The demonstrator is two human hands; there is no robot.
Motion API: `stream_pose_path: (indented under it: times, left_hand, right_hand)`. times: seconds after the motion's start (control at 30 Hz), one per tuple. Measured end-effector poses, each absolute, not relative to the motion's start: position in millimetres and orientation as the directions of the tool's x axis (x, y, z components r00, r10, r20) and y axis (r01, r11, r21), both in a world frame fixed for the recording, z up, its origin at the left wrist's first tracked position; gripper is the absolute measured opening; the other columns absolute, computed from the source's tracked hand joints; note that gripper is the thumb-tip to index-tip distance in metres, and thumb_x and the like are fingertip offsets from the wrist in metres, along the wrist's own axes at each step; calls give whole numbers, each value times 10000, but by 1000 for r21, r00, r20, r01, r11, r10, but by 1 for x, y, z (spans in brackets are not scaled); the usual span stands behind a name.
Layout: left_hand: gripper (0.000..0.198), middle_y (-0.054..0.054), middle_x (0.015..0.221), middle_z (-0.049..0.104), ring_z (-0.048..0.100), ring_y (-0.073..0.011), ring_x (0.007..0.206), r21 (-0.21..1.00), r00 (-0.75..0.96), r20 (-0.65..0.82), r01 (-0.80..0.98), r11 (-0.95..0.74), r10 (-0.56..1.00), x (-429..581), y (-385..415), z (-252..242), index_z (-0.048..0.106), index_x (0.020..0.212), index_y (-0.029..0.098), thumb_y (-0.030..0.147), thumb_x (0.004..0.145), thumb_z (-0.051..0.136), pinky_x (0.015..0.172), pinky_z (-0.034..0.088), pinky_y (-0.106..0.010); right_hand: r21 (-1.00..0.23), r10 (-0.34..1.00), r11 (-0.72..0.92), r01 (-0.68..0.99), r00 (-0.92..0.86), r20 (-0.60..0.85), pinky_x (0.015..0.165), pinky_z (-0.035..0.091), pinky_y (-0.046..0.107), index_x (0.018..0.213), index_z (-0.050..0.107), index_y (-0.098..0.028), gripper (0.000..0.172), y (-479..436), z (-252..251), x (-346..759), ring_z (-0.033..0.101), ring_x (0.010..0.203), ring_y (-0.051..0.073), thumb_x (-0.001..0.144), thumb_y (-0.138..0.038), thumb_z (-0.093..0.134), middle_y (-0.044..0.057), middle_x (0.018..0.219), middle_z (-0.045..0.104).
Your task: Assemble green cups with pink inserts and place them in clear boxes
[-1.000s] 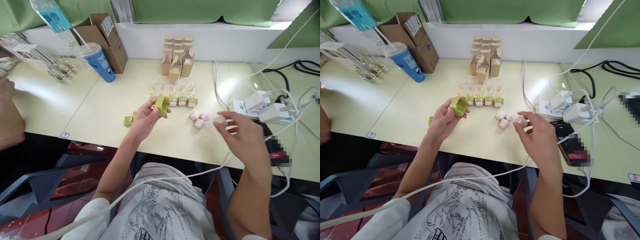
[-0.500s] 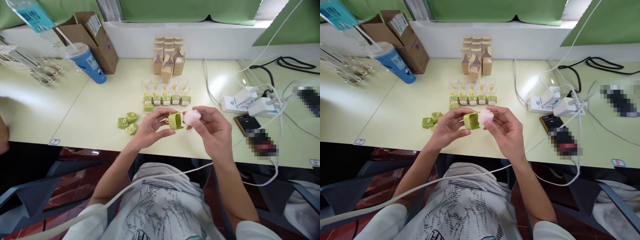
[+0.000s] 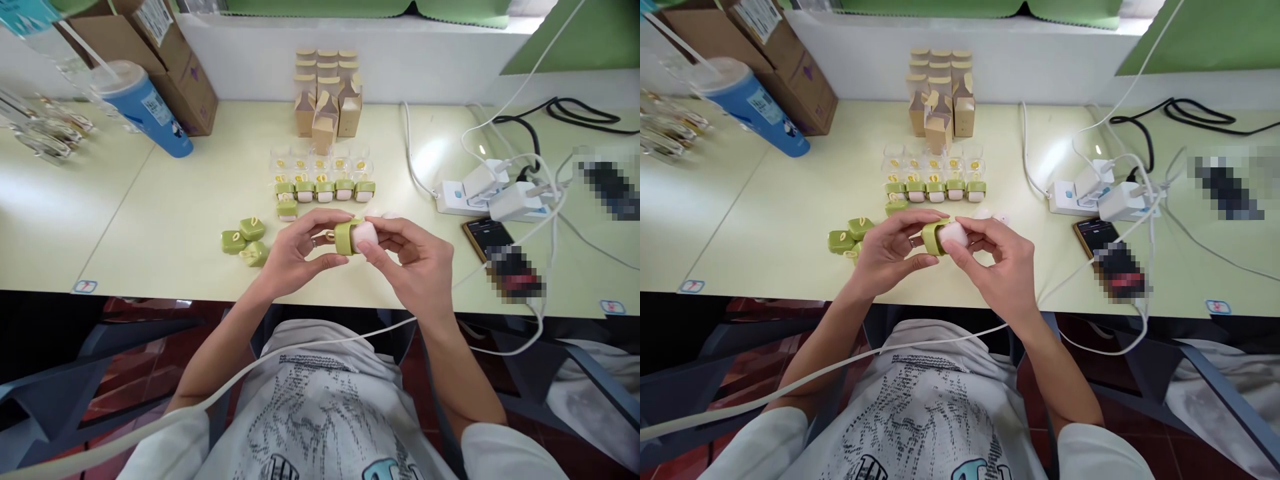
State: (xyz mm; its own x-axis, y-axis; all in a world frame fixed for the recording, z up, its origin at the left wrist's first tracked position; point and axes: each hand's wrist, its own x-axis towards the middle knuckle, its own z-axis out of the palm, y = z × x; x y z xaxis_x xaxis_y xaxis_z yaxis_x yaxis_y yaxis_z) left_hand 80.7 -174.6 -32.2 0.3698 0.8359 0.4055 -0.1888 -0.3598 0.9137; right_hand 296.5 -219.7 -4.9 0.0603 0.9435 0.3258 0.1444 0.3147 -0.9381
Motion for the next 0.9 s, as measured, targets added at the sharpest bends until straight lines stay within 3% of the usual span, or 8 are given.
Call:
stream_pose_path:
  times: [0.17, 0.47, 0.6, 0.77, 0.9]
  left_hand:
    - [528, -99, 1403, 818, 795, -251, 1319, 917, 377, 396, -210, -339, 837, 80, -175, -33, 824, 1367, 300, 256, 875, 1013, 1074, 711, -331]
    - [567, -115, 1331, 841, 839, -256, 1232, 880, 347, 474, -175, -441, 809, 81, -171, -39, 826, 1332, 262, 283, 817, 1062, 983, 743, -304]
    - [564, -104, 1327, 812, 836, -256, 1231, 880, 340, 474, -151, -451, 812, 82, -173, -41, 783, 1316, 259, 297, 825, 1058, 929, 746, -286]
    - [766, -99, 1496, 715, 828, -214, 1145, 889, 387, 450, -115, -442, 805, 81, -179, -35, 674, 1569, 371, 334, 884, 1015, 907, 739, -280]
    - [549, -124, 1478, 747, 778, -282, 1338, 902, 469, 424, -140, -409, 775, 80, -180, -30, 734, 1536, 337, 362, 1010, 891, 1032, 725, -342]
  right_hand:
    - [-946, 948, 298, 126, 76, 309, 817, 726, 375, 1171, 898, -254, 282, -220, -5, 295, 804, 837, 183, 945, -413, 958, 21, 1059, 880]
    - [-957, 955, 290, 29, 61, 291, 770, 708, 311, 1094, 889, -248, 445, -215, -6, 295, 801, 824, 164, 810, -547, 1054, -5, 946, 859]
    - [-952, 947, 304, 37, 97, 307, 647, 670, 272, 1115, 846, -267, 520, -214, -11, 290, 790, 777, 151, 779, -605, 1053, -4, 1018, 855]
    - [-873, 880, 461, 160, 46, 474, 701, 689, 289, 1118, 860, -283, 322, -212, -17, 287, 790, 836, 157, 957, -552, 936, 16, 1076, 858]
    - [-772, 798, 596, 220, -53, 601, 745, 703, 298, 1192, 877, -321, 194, -208, -23, 289, 799, 983, 184, 1016, -397, 906, 42, 1187, 847]
